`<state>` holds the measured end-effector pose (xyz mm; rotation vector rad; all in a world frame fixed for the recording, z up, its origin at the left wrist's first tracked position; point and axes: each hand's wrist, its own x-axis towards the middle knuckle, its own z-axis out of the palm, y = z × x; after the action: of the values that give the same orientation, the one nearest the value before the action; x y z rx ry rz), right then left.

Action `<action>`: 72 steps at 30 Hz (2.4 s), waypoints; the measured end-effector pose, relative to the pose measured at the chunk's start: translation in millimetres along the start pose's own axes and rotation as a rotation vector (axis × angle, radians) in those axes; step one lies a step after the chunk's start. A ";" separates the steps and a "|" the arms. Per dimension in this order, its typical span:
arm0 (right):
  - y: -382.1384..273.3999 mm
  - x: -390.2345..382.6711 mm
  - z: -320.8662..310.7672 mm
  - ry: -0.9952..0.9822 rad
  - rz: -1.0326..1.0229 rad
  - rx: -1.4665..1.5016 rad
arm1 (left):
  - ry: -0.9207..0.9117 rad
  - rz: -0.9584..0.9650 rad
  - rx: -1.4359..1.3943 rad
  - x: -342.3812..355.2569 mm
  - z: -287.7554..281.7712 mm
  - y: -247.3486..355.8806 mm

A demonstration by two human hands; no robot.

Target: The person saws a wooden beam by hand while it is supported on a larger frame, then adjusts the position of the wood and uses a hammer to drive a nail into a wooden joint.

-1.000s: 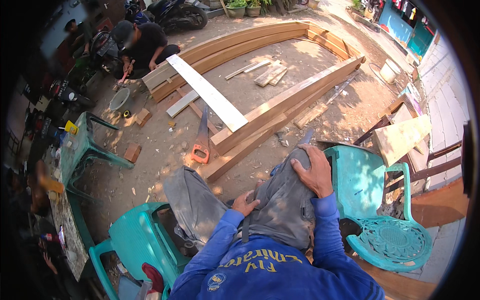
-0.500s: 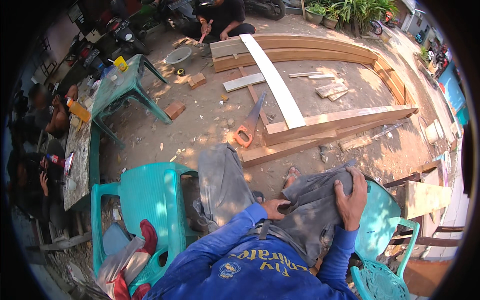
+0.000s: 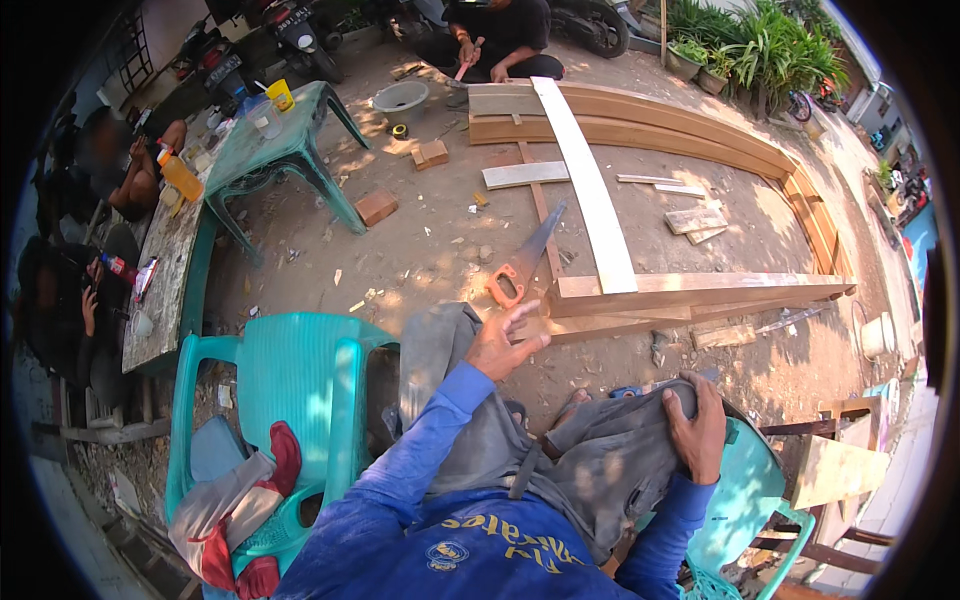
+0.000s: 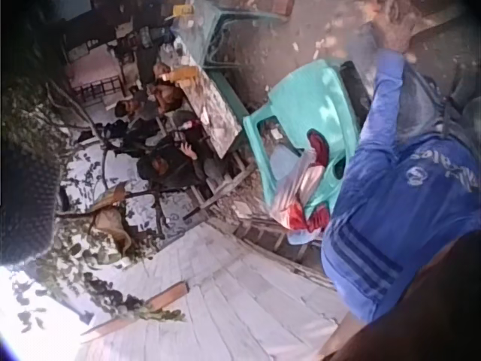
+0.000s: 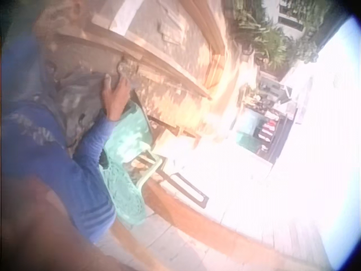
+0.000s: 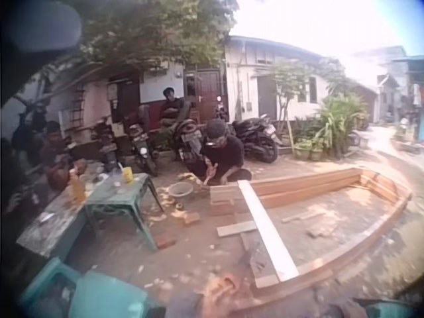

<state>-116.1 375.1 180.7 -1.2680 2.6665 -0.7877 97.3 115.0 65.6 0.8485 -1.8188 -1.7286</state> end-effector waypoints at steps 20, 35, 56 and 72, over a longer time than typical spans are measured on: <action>71.2 92.6 48.4 -0.189 0.006 0.106 | 0.259 -0.339 1.114 29.8 -108.4 -17.2; 60.5 102.6 56.6 -0.278 0.088 0.025 | 0.040 -0.427 1.193 34.3 -115.1 -13.5; 64.7 102.2 62.7 -0.279 0.092 0.034 | -0.050 -0.337 1.078 38.2 -119.8 -25.7; 72.0 100.1 62.4 -0.267 0.115 0.014 | -0.050 -0.363 1.118 34.9 -116.3 -10.7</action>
<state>-213.9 312.4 105.9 -1.1161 2.4886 -0.5759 157.9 9.3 61.8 1.6158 -2.7929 -0.7461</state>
